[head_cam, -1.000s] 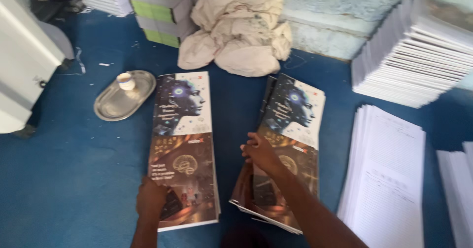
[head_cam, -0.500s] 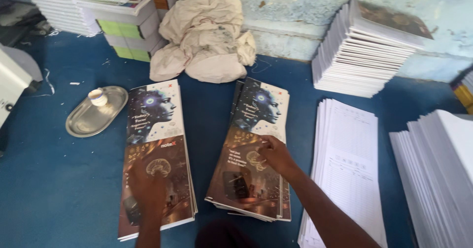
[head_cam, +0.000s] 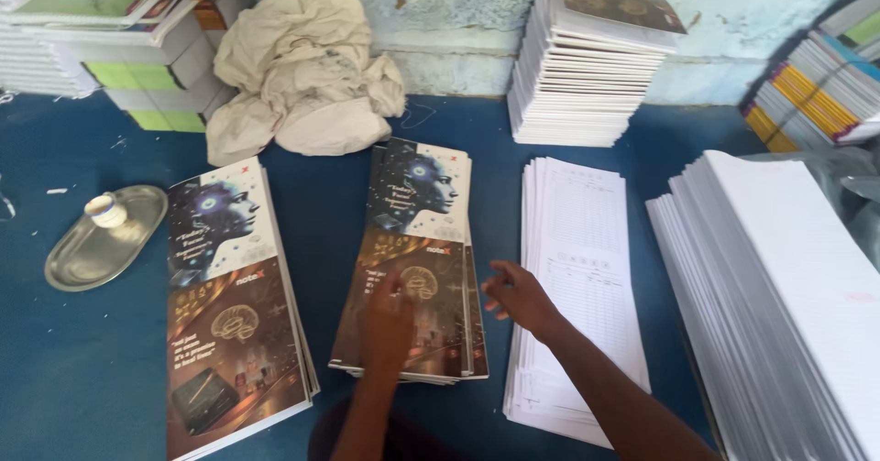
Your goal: The person assembles notebooks by placing printed index pages between two covers. They repeatedly pick up a cover, insert an index page, and add another cover to form a complete notebook, stacking the finished units.
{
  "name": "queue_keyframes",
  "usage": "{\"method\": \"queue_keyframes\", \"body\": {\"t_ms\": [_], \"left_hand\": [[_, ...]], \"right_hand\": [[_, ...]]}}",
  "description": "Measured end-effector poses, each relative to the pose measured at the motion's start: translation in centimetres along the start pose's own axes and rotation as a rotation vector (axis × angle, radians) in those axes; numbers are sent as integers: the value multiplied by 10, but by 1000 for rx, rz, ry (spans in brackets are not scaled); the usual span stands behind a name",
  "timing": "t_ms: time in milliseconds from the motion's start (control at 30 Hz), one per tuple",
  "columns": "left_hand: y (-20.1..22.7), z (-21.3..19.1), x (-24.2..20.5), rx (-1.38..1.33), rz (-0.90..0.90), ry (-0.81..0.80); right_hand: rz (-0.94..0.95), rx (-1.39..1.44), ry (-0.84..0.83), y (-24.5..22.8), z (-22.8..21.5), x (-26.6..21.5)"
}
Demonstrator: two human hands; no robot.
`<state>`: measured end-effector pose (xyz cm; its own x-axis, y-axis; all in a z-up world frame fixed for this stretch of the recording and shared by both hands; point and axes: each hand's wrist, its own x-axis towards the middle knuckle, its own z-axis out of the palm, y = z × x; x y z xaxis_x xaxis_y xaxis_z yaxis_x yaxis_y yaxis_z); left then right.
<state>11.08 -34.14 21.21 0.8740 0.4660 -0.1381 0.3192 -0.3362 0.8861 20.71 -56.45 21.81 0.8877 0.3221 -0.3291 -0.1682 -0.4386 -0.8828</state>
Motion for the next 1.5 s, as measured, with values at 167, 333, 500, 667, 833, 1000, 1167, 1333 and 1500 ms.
{"method": "queue_keyframes", "body": {"t_ms": [167,333,500,667,833,1000,1167,1333,1500], "left_hand": [[3,64,-22,-91,267,-118],[-5,116,-42,-13,391,-239],[-12,159,-57,194,464,-298],[-16,194,-73,458,665,-391],[-19,219,-84,617,799,-449],[-16,236,-82,724,736,-575],[-19,244,-85,785,672,-613],[-24,247,-90,807,751,-573],[-31,245,-95,743,786,-555]], "right_hand": [[79,-23,25,20,-26,-26],[148,-16,78,44,-52,-44],[190,-6,108,74,-73,-58],[231,14,126,116,-99,-74],[305,-15,172,156,-126,-86],[359,-19,249,180,-154,-97],[486,-40,465,204,-166,-104],[518,-192,497,235,-164,-93],[610,-362,501,261,-160,-83]]}}
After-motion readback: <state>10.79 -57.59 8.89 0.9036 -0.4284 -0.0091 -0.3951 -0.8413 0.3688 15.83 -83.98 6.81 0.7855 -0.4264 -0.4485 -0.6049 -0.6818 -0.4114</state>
